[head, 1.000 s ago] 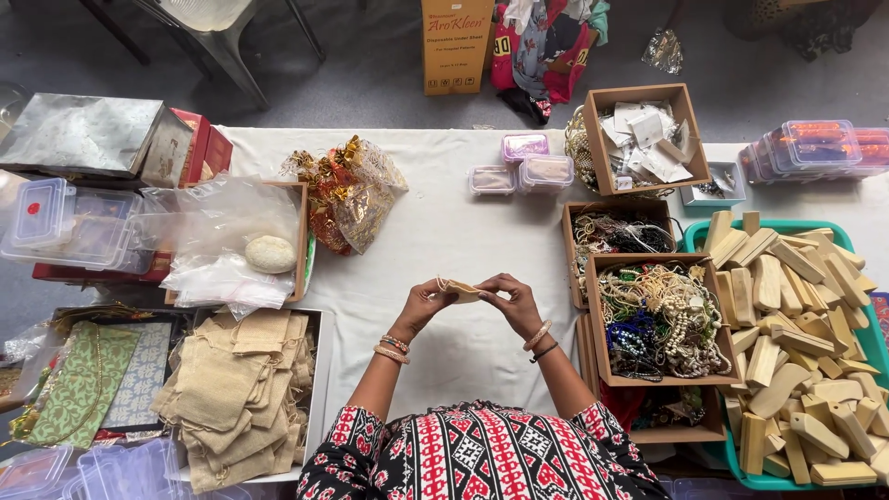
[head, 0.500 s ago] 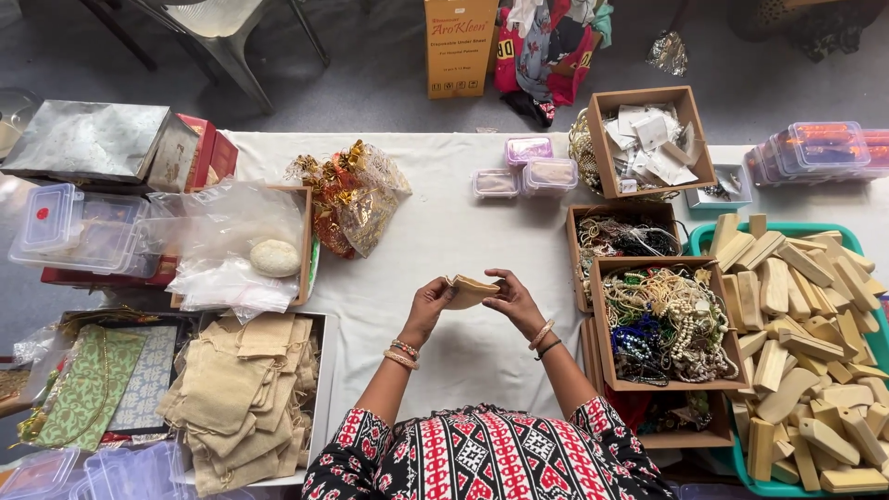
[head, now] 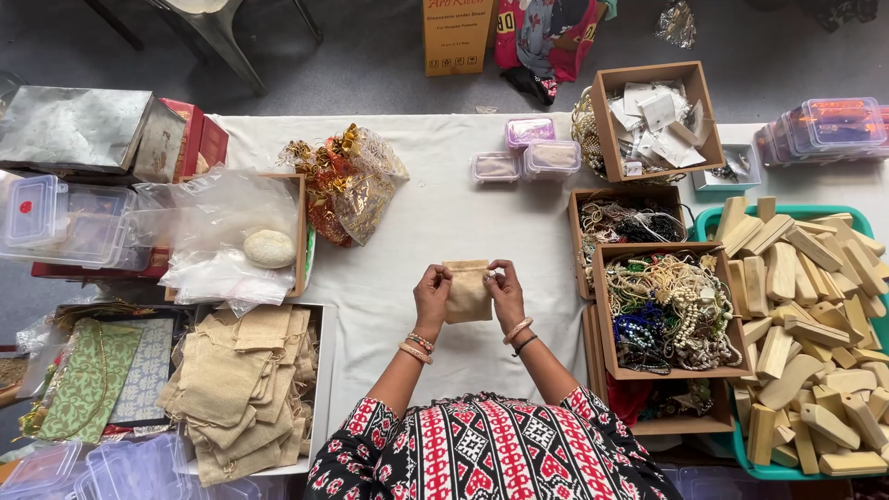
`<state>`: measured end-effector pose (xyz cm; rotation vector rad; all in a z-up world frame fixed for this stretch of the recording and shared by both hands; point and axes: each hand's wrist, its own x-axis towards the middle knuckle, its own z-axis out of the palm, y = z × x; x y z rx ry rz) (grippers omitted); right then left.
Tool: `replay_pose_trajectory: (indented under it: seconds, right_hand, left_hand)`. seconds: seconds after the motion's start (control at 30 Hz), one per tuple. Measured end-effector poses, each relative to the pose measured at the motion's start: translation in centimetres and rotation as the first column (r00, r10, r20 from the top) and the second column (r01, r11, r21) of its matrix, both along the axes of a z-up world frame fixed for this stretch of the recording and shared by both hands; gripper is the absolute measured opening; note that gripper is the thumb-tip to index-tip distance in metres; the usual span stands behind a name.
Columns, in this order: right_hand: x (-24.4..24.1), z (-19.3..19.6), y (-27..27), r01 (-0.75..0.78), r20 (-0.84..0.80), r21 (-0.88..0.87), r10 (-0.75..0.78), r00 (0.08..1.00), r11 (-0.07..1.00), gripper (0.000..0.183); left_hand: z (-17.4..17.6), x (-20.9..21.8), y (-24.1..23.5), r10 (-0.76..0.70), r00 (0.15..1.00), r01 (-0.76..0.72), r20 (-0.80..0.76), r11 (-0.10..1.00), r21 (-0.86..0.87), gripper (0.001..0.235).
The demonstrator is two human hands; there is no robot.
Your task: The person picks up a beaded necklace from a box, places it into a small plastic bag, and then puts the bag into a burlap pouch. They repeat this process with a second necklace, placing it into a plastic bag and then a burlap pouch. The person also handles a small plastic container and a burlap pouch separately.
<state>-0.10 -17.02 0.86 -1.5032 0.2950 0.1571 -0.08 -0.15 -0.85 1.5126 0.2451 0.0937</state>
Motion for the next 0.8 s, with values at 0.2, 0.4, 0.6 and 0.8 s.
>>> replay_pose_trajectory:
  seconds: [0.2, 0.4, 0.6, 0.8]
  right_hand:
    - [0.8, -1.0, -1.5, -0.151, 0.122, -0.131, 0.167, 0.978, 0.980, 0.027]
    - [0.1, 1.7, -2.1, -0.379, 0.060, -0.257, 0.406, 0.912, 0.889, 0.052]
    - [-0.6, -1.5, -2.8, -0.388, 0.005, -0.565, 0.473, 0.881, 0.728, 0.055]
    - [-0.8, -2.8, -3.3, -0.262, 0.154, -0.736, 0.530, 0.834, 0.625, 0.017]
  left_hand:
    - [0.6, 0.1, 1.2, -0.255, 0.966, 0.254, 0.039, 0.967, 0.021, 0.032]
    - [1.3, -0.6, 1.4, -0.403, 0.914, 0.397, -0.036, 0.876, 0.273, 0.055]
    - [-0.4, -1.6, 2.0, -0.370, 0.925, 0.370, -0.082, 0.837, 0.402, 0.032]
    - [-1.8, -1.8, 2.4, -0.303, 0.930, 0.109, 0.206, 0.766, 0.634, 0.013]
